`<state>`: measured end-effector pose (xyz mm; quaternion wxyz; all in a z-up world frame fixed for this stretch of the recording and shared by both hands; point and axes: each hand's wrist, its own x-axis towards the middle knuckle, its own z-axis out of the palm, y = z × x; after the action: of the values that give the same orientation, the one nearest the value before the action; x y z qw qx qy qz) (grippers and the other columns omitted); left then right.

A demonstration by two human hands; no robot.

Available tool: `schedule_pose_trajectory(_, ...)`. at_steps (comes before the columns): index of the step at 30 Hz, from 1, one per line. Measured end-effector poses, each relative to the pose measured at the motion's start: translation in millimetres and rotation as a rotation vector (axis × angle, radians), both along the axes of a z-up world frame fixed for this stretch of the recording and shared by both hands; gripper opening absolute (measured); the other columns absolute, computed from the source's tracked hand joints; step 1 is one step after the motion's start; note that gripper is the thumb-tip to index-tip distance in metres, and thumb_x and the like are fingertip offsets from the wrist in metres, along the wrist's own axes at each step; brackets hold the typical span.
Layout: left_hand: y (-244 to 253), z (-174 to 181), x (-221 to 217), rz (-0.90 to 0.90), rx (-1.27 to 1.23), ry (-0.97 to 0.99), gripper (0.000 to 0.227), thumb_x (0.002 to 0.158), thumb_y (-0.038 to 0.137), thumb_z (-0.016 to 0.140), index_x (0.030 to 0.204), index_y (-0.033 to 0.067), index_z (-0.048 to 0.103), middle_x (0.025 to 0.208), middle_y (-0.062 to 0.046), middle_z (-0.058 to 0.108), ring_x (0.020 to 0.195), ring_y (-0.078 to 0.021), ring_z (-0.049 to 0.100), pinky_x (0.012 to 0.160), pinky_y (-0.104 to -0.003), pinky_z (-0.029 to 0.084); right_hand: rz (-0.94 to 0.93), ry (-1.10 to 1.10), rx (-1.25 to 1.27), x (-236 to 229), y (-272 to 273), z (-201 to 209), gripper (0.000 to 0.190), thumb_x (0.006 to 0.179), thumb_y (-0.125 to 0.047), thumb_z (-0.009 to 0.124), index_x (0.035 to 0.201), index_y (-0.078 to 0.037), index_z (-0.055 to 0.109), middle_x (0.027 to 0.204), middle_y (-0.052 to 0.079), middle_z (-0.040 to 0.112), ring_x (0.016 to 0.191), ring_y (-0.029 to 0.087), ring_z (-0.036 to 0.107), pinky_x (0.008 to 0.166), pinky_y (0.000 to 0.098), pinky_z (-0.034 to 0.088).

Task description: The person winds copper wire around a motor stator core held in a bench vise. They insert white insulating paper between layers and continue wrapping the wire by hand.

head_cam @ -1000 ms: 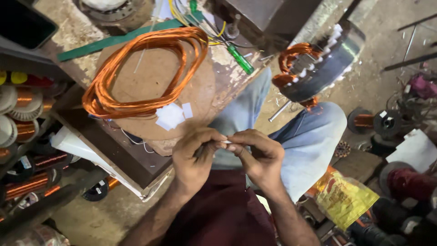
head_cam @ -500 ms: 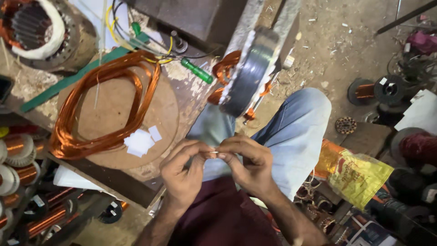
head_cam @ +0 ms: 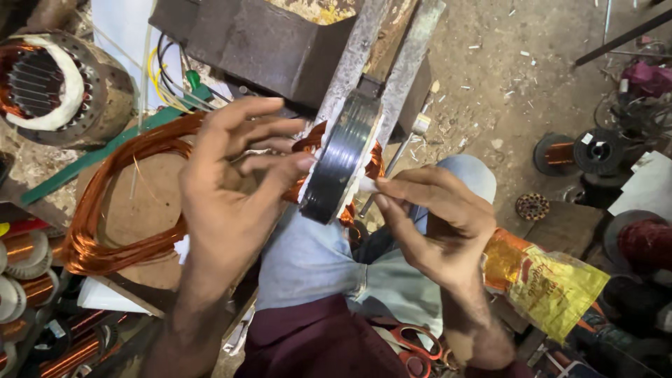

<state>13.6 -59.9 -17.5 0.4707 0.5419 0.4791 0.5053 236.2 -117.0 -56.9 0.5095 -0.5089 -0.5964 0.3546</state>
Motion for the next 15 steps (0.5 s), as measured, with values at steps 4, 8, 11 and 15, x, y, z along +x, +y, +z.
schedule_pose_trajectory(4,2,3,5,-0.021,-0.062,0.008,0.029,0.093,-0.006,0.074,0.12,-0.0017,0.064,0.116,-0.012,0.07,0.105,-0.0149,0.072,0.088,-0.026,0.063,0.119,-0.086,-0.048,2,15,18,0.021,0.088,0.004,0.078,0.108,-0.001,0.077,0.102,0.009,0.074,0.09,0.013,0.071,0.076,0.0235,0.055)
schedule_pose_trajectory(8,-2,-4,2,-0.002,0.176,0.291,0.017,0.098,-0.008,0.08,0.113,-0.0029,0.075,0.107,-0.013,0.077,0.1,-0.0166,0.075,0.091,-0.024,0.059,0.215,-0.162,-0.077,8,26,16,0.024,0.085,0.001,0.083,0.108,-0.007,0.079,0.094,0.004,0.071,0.082,0.011,0.068,0.069,0.0237,0.052)
schedule_pose_trajectory(11,-3,-6,0,-0.006,0.113,0.266,0.017,0.093,-0.008,0.078,0.109,-0.003,0.076,0.107,-0.013,0.077,0.101,-0.0168,0.075,0.091,-0.026,0.06,0.225,-0.063,-0.05,5,26,4,0.029,0.085,-0.002,0.086,0.112,-0.01,0.079,0.092,0.002,0.061,0.08,0.011,0.059,0.068,0.0243,0.049)
schedule_pose_trajectory(15,0,-4,0,-0.049,0.098,0.244,0.019,0.092,-0.011,0.076,0.111,-0.0035,0.076,0.108,-0.013,0.077,0.101,-0.0169,0.075,0.09,-0.026,0.06,0.048,-0.232,0.075,1,12,-6,0.038,0.074,-0.006,0.093,0.11,-0.01,0.08,0.082,0.0,0.047,0.071,0.011,0.045,0.061,0.0279,0.035)
